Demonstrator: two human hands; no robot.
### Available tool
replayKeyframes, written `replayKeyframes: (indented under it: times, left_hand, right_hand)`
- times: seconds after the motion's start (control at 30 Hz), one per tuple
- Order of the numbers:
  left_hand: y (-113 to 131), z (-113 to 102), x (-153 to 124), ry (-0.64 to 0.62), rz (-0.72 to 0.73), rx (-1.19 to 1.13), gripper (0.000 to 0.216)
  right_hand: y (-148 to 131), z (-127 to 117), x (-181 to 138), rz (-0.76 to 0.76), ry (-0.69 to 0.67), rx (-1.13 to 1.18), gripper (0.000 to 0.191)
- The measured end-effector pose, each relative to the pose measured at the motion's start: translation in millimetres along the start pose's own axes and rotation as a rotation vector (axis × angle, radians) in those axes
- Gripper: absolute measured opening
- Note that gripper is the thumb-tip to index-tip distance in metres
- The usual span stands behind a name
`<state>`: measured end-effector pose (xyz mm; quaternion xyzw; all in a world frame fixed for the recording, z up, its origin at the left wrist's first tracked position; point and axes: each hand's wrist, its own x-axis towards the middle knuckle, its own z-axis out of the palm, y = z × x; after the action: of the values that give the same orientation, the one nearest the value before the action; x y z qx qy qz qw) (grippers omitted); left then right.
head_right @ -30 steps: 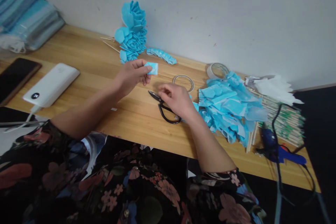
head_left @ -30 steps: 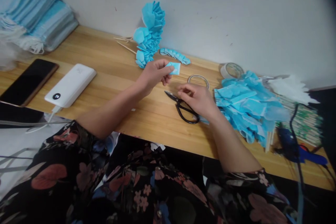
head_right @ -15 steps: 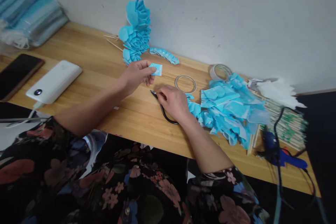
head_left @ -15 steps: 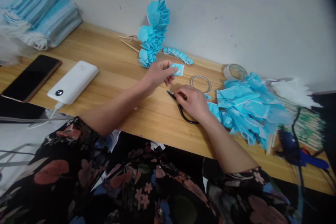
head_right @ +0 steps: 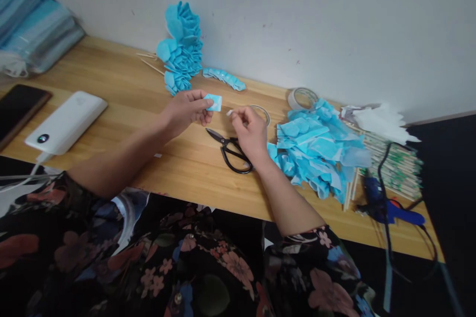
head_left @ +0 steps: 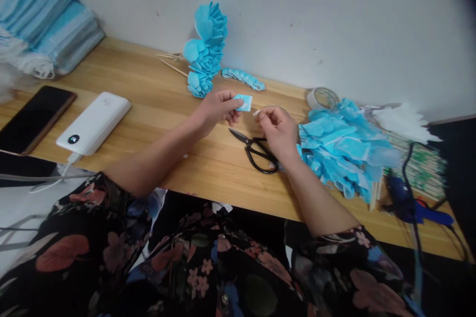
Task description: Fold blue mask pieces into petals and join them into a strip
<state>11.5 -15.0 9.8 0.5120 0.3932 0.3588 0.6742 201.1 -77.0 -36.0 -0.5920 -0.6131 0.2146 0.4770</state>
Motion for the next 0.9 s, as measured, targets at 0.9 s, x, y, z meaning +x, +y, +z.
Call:
replayKeyframes:
  times: [0.9]
  left_hand:
    - [-5.1, 9.0, -7.1, -0.222, -0.098, 0.105, 0.028]
  right_hand:
    - [-14.7, -14.5, -6.9, -0.523, 0.14, -0.323, 0.018]
